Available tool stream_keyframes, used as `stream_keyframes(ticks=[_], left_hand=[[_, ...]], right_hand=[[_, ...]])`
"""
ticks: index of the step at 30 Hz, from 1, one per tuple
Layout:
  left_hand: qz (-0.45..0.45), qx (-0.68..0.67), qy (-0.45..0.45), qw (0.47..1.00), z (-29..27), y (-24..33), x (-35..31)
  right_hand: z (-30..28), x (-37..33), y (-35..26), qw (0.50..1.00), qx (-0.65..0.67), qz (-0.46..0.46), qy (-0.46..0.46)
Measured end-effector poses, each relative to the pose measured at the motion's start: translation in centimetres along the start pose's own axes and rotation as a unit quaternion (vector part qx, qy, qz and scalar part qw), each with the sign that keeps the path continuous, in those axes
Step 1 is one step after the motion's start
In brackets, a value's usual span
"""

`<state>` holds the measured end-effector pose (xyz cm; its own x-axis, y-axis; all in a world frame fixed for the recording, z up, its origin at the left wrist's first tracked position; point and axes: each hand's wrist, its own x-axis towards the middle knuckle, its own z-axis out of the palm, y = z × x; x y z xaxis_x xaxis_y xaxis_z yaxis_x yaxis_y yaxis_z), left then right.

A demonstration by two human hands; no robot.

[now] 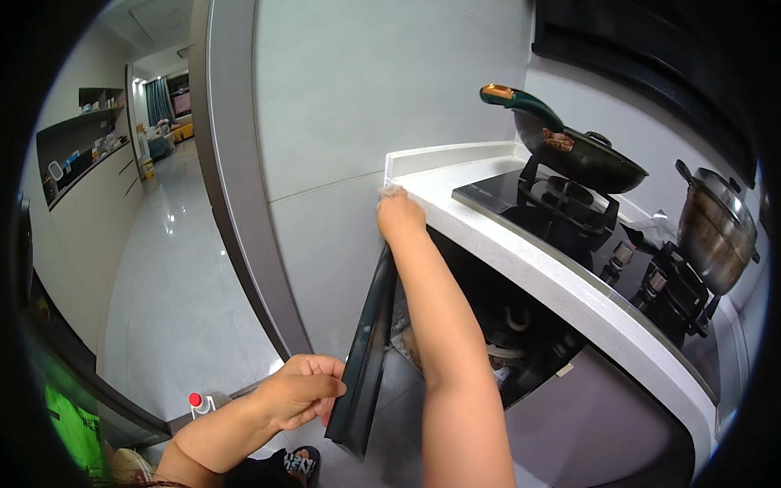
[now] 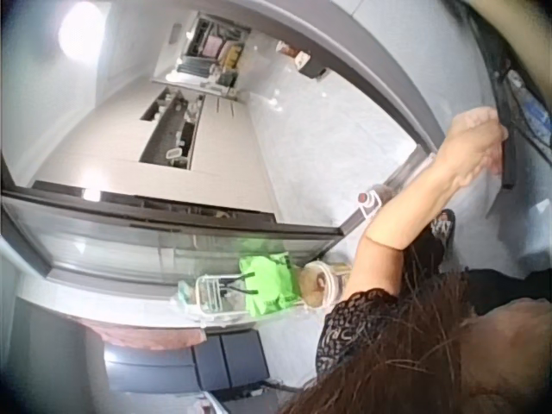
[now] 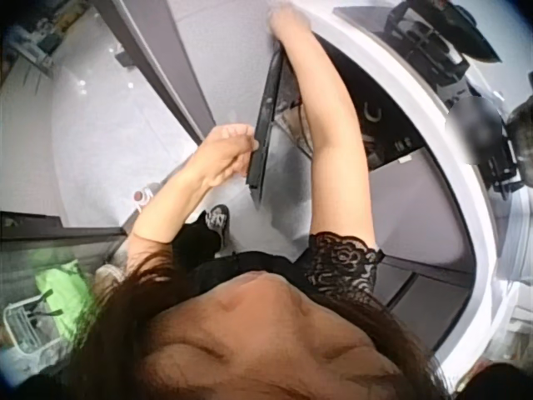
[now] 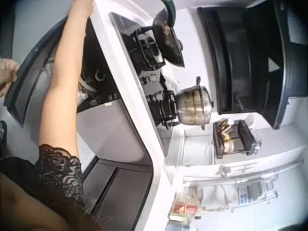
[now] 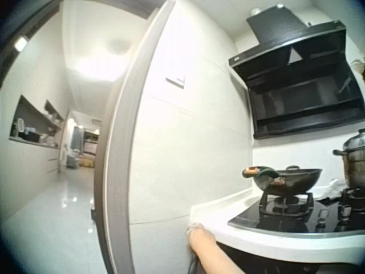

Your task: The person scrubs the kitchen countertop with a steel wool pad, then rinses the pad in the sink. They wipe the countertop and the front of the lower cabinets with a cloth, opening and closing cabinet doors to clean the handles and surfaces.

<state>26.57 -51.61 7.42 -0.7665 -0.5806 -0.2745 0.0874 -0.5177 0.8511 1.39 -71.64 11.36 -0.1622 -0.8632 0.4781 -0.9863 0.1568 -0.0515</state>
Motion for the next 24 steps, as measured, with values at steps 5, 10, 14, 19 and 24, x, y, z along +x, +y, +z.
stream_keyframes(ticks=[5,10,14,19,24], left_hand=[[-0.003,0.014,-0.015,1.000,1.0,-0.3,0.5],[-0.005,-0.009,-0.031,0.999,0.4,-0.9,0.6],[-0.002,0.014,-0.059,0.998,0.3,-0.8,1.0],[0.001,0.003,-0.085,0.996,0.3,-1.3,1.6],[-0.002,0.021,-0.094,0.995,0.2,-0.7,1.1]], right_hand=[[-1.4,-0.3,-0.3,0.995,-0.006,0.060,-0.081],[-3.5,-6.0,1.7,0.979,0.199,-0.038,-0.026],[-6.4,-15.6,4.4,0.952,0.183,-0.093,-0.228],[-5.0,-11.7,5.0,0.968,0.236,-0.013,0.087],[-1.5,-1.7,1.5,0.992,0.125,0.006,0.005]])
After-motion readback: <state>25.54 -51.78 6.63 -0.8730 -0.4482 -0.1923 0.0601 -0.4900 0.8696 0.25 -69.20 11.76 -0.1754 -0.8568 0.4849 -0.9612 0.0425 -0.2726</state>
